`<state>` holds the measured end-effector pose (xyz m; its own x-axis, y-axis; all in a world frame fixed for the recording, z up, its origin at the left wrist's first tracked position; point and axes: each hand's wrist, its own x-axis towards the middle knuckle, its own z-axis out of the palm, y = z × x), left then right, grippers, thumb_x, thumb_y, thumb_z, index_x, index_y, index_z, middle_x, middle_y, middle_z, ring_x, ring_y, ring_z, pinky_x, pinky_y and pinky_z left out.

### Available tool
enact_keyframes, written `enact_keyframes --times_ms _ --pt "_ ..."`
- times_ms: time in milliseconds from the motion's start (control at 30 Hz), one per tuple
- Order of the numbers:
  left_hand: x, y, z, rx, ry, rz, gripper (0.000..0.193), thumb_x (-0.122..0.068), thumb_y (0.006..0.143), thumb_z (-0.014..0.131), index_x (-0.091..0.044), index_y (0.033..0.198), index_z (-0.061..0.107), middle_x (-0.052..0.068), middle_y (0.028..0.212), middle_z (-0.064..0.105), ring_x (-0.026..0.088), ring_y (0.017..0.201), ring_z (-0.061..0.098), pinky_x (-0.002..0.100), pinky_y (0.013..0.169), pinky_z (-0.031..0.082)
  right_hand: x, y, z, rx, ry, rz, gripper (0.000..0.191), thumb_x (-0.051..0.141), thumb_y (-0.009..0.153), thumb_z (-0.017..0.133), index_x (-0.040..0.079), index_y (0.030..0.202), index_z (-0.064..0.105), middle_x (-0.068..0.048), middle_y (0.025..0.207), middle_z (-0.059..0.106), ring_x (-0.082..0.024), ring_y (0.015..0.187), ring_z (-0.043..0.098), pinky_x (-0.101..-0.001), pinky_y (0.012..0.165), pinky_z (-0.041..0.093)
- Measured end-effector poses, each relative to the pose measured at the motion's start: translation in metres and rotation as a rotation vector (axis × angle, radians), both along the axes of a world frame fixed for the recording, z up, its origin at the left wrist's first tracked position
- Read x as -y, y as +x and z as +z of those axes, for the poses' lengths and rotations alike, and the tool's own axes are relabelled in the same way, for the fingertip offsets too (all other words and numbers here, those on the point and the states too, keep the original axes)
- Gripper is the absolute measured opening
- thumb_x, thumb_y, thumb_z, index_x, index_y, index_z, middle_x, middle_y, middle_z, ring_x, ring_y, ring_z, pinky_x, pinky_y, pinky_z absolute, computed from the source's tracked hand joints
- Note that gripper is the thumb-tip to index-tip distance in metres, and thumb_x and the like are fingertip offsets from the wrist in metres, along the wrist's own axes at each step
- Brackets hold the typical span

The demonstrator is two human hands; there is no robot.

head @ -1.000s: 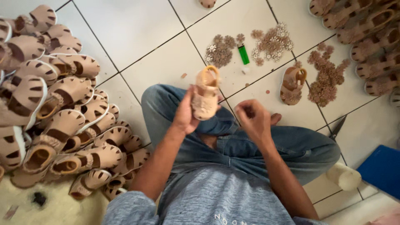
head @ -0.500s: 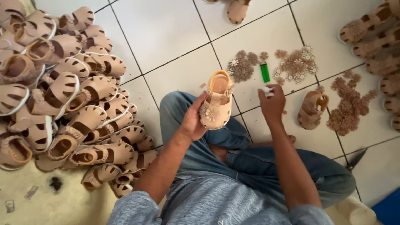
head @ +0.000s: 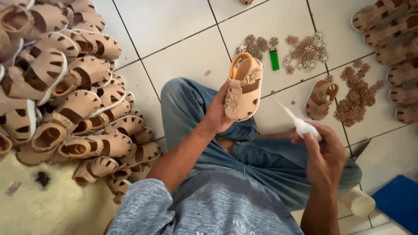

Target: The person sits on the floor and decorates children's sandals, squeezing glue from a small bottle onto the shoe upper and pressing a decorative flower appliqué onto the glued spot, working on one sandal at a time and setting finished sandals aside.

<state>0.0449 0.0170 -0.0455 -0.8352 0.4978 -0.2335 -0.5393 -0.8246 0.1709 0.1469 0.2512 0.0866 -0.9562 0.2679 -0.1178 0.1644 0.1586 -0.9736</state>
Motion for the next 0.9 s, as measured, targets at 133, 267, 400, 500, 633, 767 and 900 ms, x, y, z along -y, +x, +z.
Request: enact_keyframes --times_ms 133,267,400,500,633,767,900 --pt "-0.006 0.004 -0.001 0.035 -0.002 -0.005 0.051 -0.043 0.114 0.043 -0.006 0.150 0.050 0.011 0.135 0.066 0.023 0.118 0.068 0.041 0.101 0.058 0.017 0.012 0.034 -0.139 0.520 0.025 0.020 0.007 0.098 0.077 0.002 0.117 0.072 -0.011 0.112 0.074 -0.008 0.073 0.060 -0.0213 0.064 0.046" --pt "-0.005 0.006 0.002 -0.018 0.028 0.011 0.051 -0.043 0.116 0.043 -0.005 0.148 0.051 0.012 0.135 0.066 0.024 0.118 0.069 0.042 0.099 0.058 0.030 0.015 0.046 -0.270 0.777 0.040 0.025 0.006 0.094 0.086 0.007 0.117 0.076 -0.007 0.109 0.074 -0.005 0.069 0.058 -0.0204 0.054 0.041" --pt "-0.004 0.007 0.003 0.024 -0.016 0.032 0.051 -0.043 0.114 0.042 -0.006 0.148 0.051 0.011 0.137 0.065 0.023 0.120 0.068 0.042 0.103 0.058 0.036 0.014 0.045 -0.325 0.794 0.067 0.024 0.005 0.094 0.086 0.006 0.116 0.076 -0.009 0.107 0.075 -0.009 0.073 0.063 -0.0216 0.055 0.043" --pt "-0.005 0.007 0.006 0.004 0.012 0.038 0.050 -0.042 0.116 0.041 -0.005 0.149 0.050 0.012 0.138 0.065 0.024 0.121 0.068 0.042 0.103 0.058 0.038 0.013 0.042 -0.369 0.815 0.091 0.022 0.005 0.097 0.086 0.005 0.117 0.076 -0.010 0.110 0.075 -0.014 0.088 0.071 -0.0230 0.064 0.050" --pt "-0.003 0.009 0.010 -0.048 0.026 0.030 0.052 -0.043 0.116 0.040 -0.004 0.149 0.049 0.013 0.137 0.065 0.025 0.120 0.068 0.043 0.102 0.058 0.037 0.015 0.040 -0.385 0.817 0.116 0.019 0.005 0.099 0.085 0.003 0.114 0.074 -0.011 0.112 0.074 -0.018 0.100 0.075 -0.0264 0.077 0.059" --pt "-0.004 0.010 0.011 -0.071 0.013 0.034 0.052 -0.043 0.116 0.040 -0.005 0.150 0.048 0.015 0.137 0.064 0.025 0.121 0.068 0.043 0.104 0.057 0.035 0.015 0.037 -0.360 0.825 0.108 0.020 0.007 0.097 0.086 0.004 0.113 0.075 -0.011 0.111 0.075 -0.017 0.096 0.075 -0.0252 0.071 0.057" --pt "-0.006 0.010 0.008 -0.012 0.006 0.020 0.053 -0.044 0.115 0.039 -0.005 0.150 0.047 0.013 0.138 0.064 0.025 0.121 0.067 0.042 0.104 0.057 0.034 0.015 0.034 -0.360 0.852 0.110 0.022 0.009 0.097 0.086 0.005 0.116 0.075 -0.010 0.110 0.075 -0.017 0.096 0.075 -0.0248 0.071 0.057"
